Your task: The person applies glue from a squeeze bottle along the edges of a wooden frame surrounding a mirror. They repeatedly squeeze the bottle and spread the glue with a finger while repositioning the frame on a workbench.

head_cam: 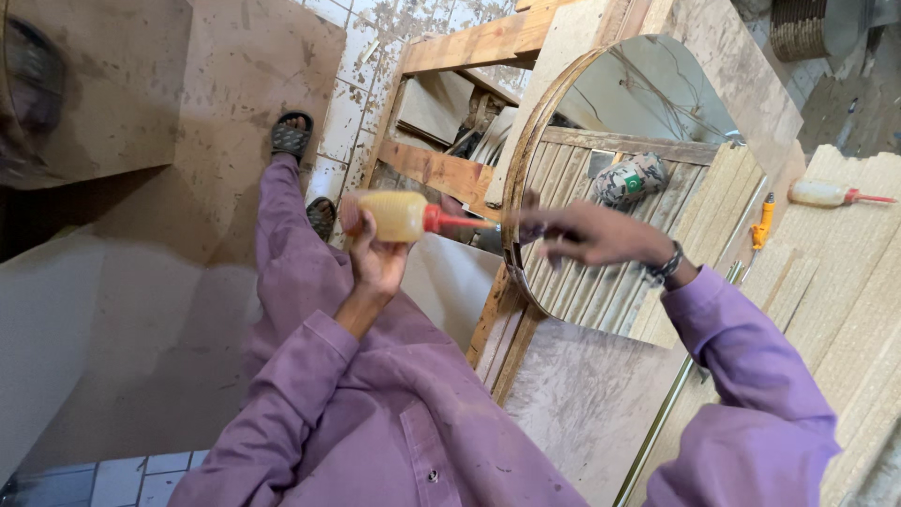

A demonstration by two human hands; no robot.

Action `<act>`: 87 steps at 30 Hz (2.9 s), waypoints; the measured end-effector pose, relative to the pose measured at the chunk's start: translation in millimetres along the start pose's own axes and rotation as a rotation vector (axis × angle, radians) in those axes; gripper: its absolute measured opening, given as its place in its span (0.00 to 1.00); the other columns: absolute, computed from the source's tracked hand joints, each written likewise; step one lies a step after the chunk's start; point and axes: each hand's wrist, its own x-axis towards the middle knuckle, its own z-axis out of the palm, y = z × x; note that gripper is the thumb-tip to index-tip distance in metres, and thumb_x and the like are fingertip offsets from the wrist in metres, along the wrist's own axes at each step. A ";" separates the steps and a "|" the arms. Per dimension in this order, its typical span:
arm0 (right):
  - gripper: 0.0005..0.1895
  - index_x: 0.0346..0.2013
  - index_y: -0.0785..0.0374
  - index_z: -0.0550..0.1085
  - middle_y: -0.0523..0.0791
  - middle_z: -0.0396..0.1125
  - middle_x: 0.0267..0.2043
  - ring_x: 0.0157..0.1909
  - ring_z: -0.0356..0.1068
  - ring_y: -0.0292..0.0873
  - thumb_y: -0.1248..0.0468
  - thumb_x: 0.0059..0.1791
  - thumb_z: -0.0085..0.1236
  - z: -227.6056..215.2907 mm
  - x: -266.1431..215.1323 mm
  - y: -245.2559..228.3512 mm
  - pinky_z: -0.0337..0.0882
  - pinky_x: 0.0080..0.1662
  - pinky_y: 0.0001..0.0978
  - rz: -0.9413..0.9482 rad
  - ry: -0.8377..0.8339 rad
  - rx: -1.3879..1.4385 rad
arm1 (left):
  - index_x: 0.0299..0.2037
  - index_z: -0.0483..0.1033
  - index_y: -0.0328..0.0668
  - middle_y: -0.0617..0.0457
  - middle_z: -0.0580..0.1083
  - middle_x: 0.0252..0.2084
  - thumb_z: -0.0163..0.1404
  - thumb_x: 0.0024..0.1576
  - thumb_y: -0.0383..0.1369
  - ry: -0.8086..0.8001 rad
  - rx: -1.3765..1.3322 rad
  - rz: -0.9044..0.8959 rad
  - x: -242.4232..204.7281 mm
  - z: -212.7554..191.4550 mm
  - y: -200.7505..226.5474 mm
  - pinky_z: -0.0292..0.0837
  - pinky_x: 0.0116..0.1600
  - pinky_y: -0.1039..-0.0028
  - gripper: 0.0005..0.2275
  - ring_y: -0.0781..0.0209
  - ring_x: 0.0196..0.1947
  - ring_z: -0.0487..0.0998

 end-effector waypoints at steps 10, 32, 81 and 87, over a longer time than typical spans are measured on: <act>0.45 0.79 0.37 0.51 0.42 0.64 0.22 0.20 0.64 0.39 0.73 0.51 0.47 -17.0 14.4 38.5 0.69 0.26 0.35 0.147 0.555 -0.990 | 0.62 0.67 0.38 0.47 0.73 0.56 0.65 0.50 0.45 -0.011 -0.128 0.066 74.9 61.6 -16.3 0.76 0.61 0.55 0.33 0.49 0.58 0.74; 0.37 0.66 0.36 0.67 0.42 0.75 0.31 0.19 0.68 0.48 0.71 0.45 0.47 1.1 10.5 4.6 0.67 0.24 0.43 -0.033 0.279 -0.565 | 0.59 0.70 0.42 0.49 0.73 0.55 0.66 0.49 0.44 0.140 -0.151 0.018 18.3 1.0 -34.3 0.75 0.58 0.51 0.30 0.48 0.58 0.74; 0.43 0.75 0.31 0.55 0.42 0.69 0.46 0.43 0.74 0.47 0.66 0.48 0.54 103.4 -60.8 11.8 0.74 0.43 0.42 0.110 0.146 -0.680 | 0.59 0.69 0.54 0.53 0.72 0.55 0.52 0.51 0.62 0.338 0.380 -0.364 43.9 58.4 32.0 0.72 0.55 0.59 0.32 0.55 0.55 0.72; 0.45 0.77 0.55 0.52 0.50 0.60 0.70 0.68 0.67 0.50 0.61 0.49 0.65 197.9 -58.0 -49.1 0.69 0.65 0.45 -0.035 1.394 0.215 | 0.58 0.69 0.54 0.54 0.76 0.51 0.46 0.52 0.64 0.143 0.545 -0.819 -24.4 111.6 10.1 0.75 0.45 0.66 0.31 0.58 0.47 0.78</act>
